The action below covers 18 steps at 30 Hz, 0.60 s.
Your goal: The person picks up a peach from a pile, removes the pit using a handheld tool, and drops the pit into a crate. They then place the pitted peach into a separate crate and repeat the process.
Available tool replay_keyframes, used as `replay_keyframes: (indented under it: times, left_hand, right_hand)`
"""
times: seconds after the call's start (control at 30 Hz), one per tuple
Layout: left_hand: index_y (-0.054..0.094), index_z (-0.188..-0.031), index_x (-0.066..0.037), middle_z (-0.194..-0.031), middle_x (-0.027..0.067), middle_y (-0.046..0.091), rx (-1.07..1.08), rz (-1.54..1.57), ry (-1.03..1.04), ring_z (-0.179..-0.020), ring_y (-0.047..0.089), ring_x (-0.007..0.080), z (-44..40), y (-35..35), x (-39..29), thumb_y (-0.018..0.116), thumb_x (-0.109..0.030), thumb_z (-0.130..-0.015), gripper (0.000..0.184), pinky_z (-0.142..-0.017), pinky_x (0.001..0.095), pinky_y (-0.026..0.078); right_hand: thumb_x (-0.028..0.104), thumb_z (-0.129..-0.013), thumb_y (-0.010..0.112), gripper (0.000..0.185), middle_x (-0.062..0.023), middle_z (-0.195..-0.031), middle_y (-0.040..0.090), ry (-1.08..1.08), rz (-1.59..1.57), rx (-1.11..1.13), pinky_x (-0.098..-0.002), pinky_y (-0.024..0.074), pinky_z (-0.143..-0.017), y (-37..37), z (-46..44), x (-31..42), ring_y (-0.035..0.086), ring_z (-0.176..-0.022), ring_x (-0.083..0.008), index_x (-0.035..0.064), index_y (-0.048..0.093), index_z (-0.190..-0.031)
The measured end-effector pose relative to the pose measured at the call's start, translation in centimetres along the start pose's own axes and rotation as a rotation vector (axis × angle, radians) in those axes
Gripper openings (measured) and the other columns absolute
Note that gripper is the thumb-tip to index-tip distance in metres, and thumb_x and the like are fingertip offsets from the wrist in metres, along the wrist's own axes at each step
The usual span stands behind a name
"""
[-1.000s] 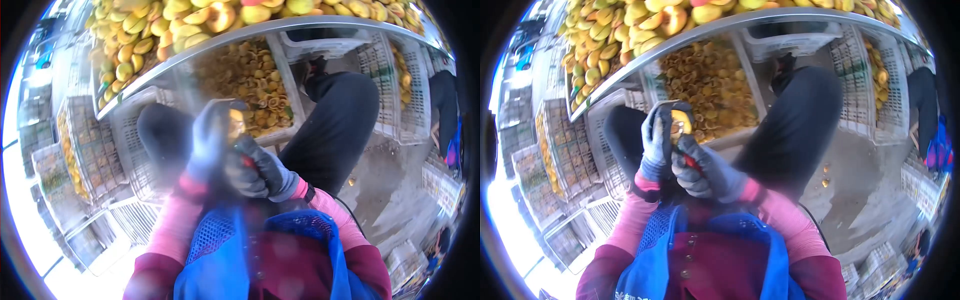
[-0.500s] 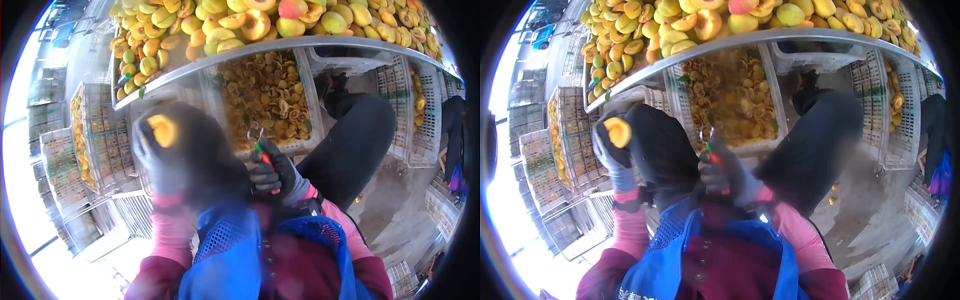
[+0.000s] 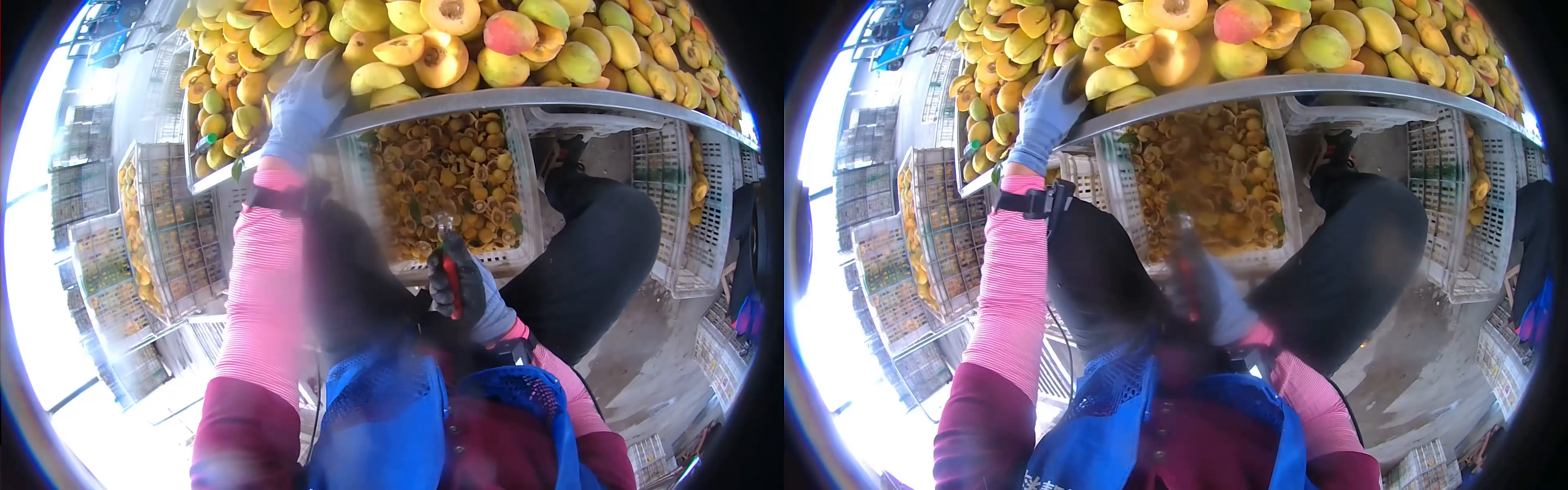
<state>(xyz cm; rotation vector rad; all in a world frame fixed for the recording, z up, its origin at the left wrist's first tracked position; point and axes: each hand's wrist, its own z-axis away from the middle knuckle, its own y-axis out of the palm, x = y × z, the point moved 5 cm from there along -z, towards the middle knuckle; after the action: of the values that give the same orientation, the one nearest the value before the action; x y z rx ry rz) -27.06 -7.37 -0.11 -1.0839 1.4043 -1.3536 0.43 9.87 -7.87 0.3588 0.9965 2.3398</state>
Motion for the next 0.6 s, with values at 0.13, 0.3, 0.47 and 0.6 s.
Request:
replay_keyframes:
  times: [0.13,0.3,0.47,0.6]
  left_hand:
    - [0.052,-0.123,-0.011,-0.115,0.0130,0.059,-0.083,0.029,0.028,-0.104,0.058,0.0299,0.4,-1.5,0.2,0.066,-0.029,-0.075,0.053,-0.087,0.0388,0.046]
    - [0.059,-0.111,-0.001,-0.101,0.0107,0.064,-0.352,0.583,-0.056,-0.091,0.062,0.0195,6.0,-6.2,-2.8,0.062,-0.012,-0.082,0.032,-0.081,0.0294,0.048]
    - [0.057,-0.110,0.005,-0.095,0.0066,0.063,0.012,1.098,-0.179,-0.086,0.057,0.0118,13.3,-2.3,-7.3,0.059,-0.023,-0.090,0.034,-0.077,0.0243,0.046]
    - [0.056,-0.109,0.000,-0.089,0.0082,0.062,0.007,1.331,-0.279,-0.076,0.057,0.0121,15.9,-1.7,-12.5,0.050,-0.033,-0.094,0.038,-0.066,0.0239,0.046]
  right_hand:
    - [0.058,-0.085,0.054,0.046,0.0030,-0.058,0.042,-0.049,0.034,-0.094,-0.0210,0.0308,-0.037,-0.1,-0.2,0.8,0.038,-0.042,-0.0074,0.0123,0.050,-0.085]
    - [0.052,-0.087,0.054,0.042,0.0015,-0.059,0.045,-0.286,0.100,-0.104,-0.0214,0.0320,-0.036,0.8,0.8,3.1,0.040,-0.042,-0.0081,0.0101,0.051,-0.089]
    - [0.026,-0.089,0.058,0.024,0.0004,-0.070,0.050,-0.627,0.147,-0.059,-0.0215,0.0370,-0.042,4.0,2.1,5.1,0.045,-0.050,-0.0075,0.0072,0.051,-0.102]
    - [0.006,-0.087,0.059,0.025,0.0012,-0.082,0.051,-0.693,0.008,0.133,-0.0176,0.0398,-0.054,4.8,1.7,5.3,0.047,-0.065,-0.0035,0.0067,0.047,-0.109]
